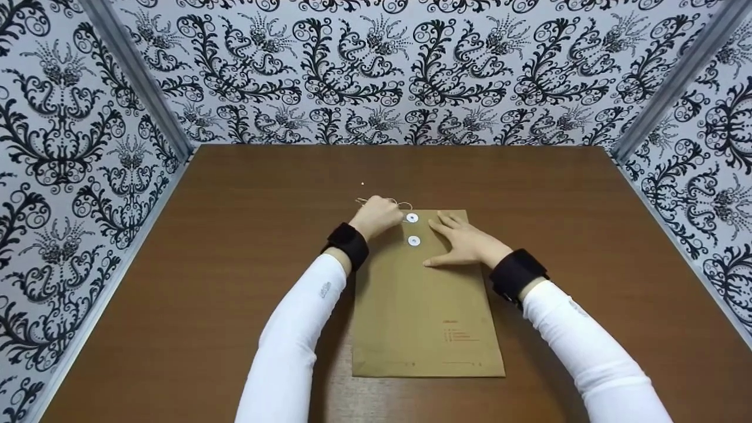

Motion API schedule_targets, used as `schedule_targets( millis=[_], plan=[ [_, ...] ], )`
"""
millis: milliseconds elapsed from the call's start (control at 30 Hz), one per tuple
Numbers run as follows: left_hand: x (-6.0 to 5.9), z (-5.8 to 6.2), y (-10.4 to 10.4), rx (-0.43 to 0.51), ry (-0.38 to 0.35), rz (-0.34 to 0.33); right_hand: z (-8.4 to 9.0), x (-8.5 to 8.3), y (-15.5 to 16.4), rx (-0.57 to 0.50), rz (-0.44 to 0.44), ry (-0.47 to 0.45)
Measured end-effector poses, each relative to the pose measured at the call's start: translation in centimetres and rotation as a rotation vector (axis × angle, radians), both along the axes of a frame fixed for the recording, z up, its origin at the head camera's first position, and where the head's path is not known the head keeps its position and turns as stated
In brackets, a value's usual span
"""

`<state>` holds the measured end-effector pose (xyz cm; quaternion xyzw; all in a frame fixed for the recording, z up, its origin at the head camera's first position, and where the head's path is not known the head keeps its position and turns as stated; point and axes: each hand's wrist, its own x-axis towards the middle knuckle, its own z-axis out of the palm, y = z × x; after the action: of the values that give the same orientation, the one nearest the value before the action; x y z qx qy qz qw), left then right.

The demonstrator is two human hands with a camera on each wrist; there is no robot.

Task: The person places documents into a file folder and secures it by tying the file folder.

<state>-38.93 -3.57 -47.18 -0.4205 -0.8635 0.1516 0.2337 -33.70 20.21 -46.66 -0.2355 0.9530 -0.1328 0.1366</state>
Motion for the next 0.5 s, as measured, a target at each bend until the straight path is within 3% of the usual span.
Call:
schedule_targets(
  millis=[233,500],
  plan=[
    [0.2,0.0,-1.2,0.001,0.029,-0.099,0.0,0.0,0.0,0.002,-0.007,-0.005],
    [0.3,0.1,-2.3,-0.003,0.006,-0.179,0.0,-0.1,0.0,0.003,-0.012,-0.007]
  ],
)
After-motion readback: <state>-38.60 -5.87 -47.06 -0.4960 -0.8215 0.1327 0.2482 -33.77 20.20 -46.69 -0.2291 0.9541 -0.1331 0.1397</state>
